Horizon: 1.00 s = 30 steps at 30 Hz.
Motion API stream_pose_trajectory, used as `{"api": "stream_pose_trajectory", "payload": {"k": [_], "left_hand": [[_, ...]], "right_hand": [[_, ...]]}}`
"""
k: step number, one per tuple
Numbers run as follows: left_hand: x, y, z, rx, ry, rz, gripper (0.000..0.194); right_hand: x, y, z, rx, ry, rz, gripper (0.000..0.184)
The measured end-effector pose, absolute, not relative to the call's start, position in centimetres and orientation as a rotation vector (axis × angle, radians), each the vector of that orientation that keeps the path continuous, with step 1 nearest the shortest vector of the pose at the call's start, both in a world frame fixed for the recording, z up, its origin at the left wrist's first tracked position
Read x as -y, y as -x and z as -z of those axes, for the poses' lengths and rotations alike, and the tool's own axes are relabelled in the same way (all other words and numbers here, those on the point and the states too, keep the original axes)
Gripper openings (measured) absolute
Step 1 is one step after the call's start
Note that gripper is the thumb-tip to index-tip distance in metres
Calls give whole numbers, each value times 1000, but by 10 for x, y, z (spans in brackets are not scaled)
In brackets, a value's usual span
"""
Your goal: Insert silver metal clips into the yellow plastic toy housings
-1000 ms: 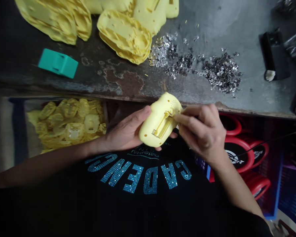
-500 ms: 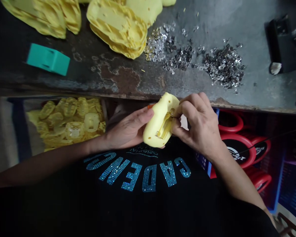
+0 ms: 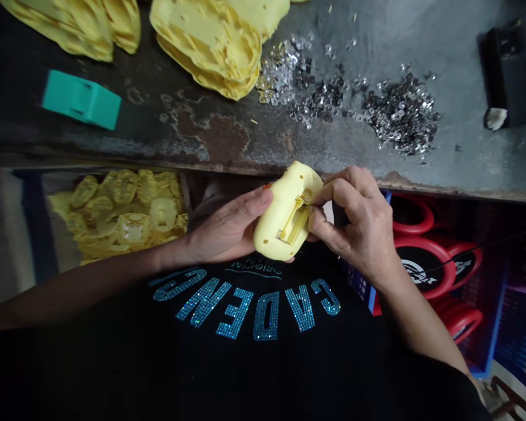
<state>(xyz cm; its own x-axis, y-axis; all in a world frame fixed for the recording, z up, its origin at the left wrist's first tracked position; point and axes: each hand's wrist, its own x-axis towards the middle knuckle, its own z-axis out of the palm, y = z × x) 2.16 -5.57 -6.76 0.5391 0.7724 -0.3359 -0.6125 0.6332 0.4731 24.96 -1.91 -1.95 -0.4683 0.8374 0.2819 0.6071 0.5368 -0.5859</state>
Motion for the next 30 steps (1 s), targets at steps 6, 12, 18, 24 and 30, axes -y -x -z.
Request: {"api": "stream_pose_trajectory", "payload": {"k": [6, 12, 18, 24, 30], "left_hand": [[54, -20, 67, -519, -360, -762, 69], [54, -20, 58, -686, -484, -838, 75], [61, -7, 46, -748, -684, -842, 62], [53, 10, 32, -855, -853, -679, 59], [40, 7, 33, -956, -891, -742, 48]], "right_hand": [[21, -258, 24, 2099, 1166, -629, 6], [7, -266, 26, 2211, 1133, -912, 57], [8, -253, 32, 2222, 1107, -694, 55], [19, -245, 49, 2040, 1101, -499, 57], [13, -243, 54, 1991, 1110, -321, 59]]}}
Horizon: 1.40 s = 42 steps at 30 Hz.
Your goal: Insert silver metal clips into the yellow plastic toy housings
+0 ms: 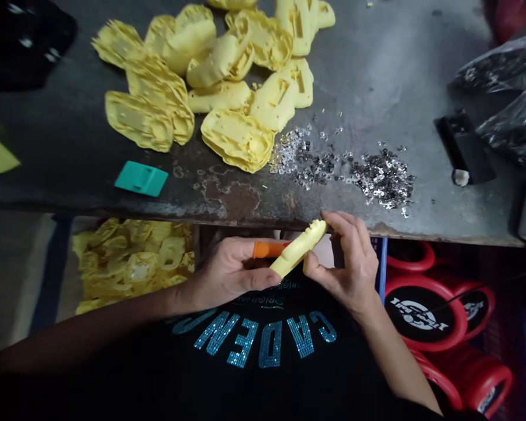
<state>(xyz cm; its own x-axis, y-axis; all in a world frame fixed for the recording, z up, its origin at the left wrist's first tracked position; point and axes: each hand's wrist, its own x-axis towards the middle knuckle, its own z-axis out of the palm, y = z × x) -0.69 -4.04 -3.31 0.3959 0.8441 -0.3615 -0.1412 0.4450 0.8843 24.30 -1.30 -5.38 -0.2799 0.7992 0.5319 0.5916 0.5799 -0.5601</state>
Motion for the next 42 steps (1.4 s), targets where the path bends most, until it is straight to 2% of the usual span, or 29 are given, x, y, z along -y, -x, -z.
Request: {"api": "stream_pose_trajectory", "payload": {"k": [3, 8, 12, 19, 21, 23, 24, 26, 28, 32, 37, 42], "left_hand": [[36, 9, 41, -849, -748, -733, 50], [23, 22, 50, -581, -493, -671, 68], [19, 34, 52, -560, -432, -596, 80], [19, 45, 51, -542, -411, -685, 55], [15, 44, 49, -549, -403, -764, 45], [11, 42, 48, -556, -425, -842, 37], [9, 41, 47, -553, -443, -866, 36], [7, 40, 46, -569, -466, -888, 39], [7, 40, 45, -607, -460, -896, 44], [13, 45, 45, -624, -443, -940, 45], [29, 59, 45, -663, -419, -1015, 48], [40, 69, 45, -770, -389, -1026, 65]], "right_hand": [[8, -242, 52, 1983, 1116, -401, 57], [0, -233, 41, 2026, 1101, -662, 50], [-3, -219, 33, 2082, 1092, -759, 52], [-9, -218, 32, 2106, 1082, -785, 58], [-21, -235, 37, 2105, 1113, -699, 52], [-39, -257, 47, 2067, 1239, -406, 30], [-49, -268, 52, 2056, 1325, -220, 18], [-67, -286, 63, 2049, 1431, 34, 9], [-79, -295, 70, 2069, 1468, 126, 8], [-83, -284, 67, 2112, 1403, 77, 15], [-81, -234, 57, 2314, 1168, 0, 6], [-91, -186, 63, 2490, 1154, 127, 21]]}}
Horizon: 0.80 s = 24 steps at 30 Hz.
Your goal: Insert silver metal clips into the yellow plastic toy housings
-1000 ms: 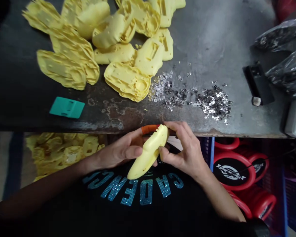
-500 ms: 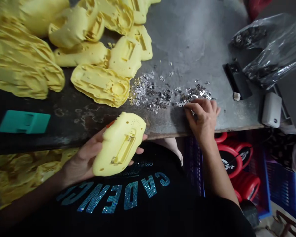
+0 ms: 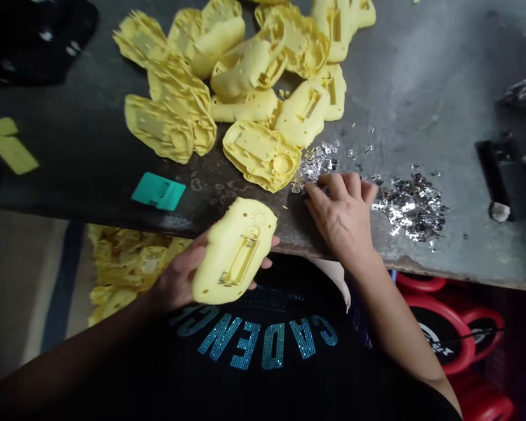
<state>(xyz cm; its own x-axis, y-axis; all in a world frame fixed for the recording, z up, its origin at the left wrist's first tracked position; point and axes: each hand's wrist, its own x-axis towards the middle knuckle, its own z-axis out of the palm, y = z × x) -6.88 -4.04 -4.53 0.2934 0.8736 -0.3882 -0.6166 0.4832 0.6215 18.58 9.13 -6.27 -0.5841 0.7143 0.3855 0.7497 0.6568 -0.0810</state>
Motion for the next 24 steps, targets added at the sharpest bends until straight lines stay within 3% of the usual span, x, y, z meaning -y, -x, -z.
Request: {"api": "stream_pose_trajectory", "payload": {"k": [4, 10, 14, 24], "left_hand": [[42, 72, 45, -741, -370, -1027, 69], [40, 71, 46, -656, -379, -1069, 56], [41, 68, 49, -693, -400, -1078, 63], [49, 54, 56, -705, -375, -1128, 69]], "right_hand": [[-81, -195, 60, 2556, 1095, 117, 20], [-44, -240, 50, 2405, 1119, -78, 17], [-37, -239, 55, 2337, 1173, -118, 7], [-56, -220, 67, 2487, 1151, -5, 8]]}}
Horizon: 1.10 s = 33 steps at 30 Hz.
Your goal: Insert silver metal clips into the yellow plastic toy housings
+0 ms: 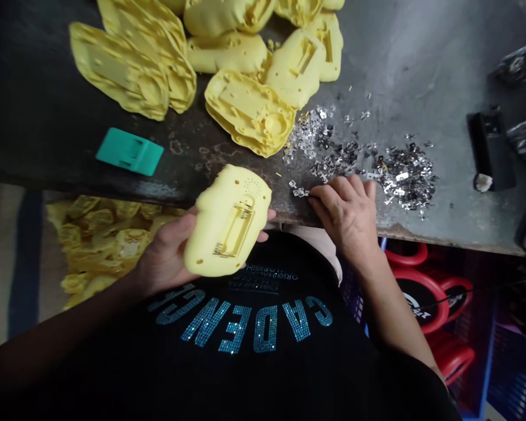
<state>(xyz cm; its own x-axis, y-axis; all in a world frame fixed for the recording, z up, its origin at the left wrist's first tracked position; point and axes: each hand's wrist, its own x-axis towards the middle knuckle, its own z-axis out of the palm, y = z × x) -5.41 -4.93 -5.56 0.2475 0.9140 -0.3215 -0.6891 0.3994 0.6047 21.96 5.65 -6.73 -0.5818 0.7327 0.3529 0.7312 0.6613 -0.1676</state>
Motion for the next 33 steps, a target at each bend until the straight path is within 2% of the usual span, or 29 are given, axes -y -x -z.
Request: {"api": "stream_pose_trajectory", "payload": {"k": [8, 17, 21, 25, 27, 30, 33], "left_hand": [[52, 46, 53, -655, -407, -1101, 54], [58, 39, 49, -639, -372, -1101, 53], [56, 38, 48, -632, -317, -1019, 54], [49, 36, 56, -485, -369, -759, 74], [46, 33, 61, -402, -383, -679, 74], [45, 27, 65, -360, -349, -645, 63], [47, 22, 63, -361, -328, -626, 67]], "right_hand": [[-55, -231, 65, 2406, 1149, -168, 13], [-67, -224, 74, 2391, 1168, -226, 11], [-56, -228, 57, 2249, 1113, -561, 8], [-39, -229, 23, 2043, 947, -1020, 9], [-34, -229, 8, 2048, 904, -1123, 8], [-30, -229, -6, 2097, 909, -1200, 7], [-26, -229, -10, 2122, 950, -1196, 5]]}}
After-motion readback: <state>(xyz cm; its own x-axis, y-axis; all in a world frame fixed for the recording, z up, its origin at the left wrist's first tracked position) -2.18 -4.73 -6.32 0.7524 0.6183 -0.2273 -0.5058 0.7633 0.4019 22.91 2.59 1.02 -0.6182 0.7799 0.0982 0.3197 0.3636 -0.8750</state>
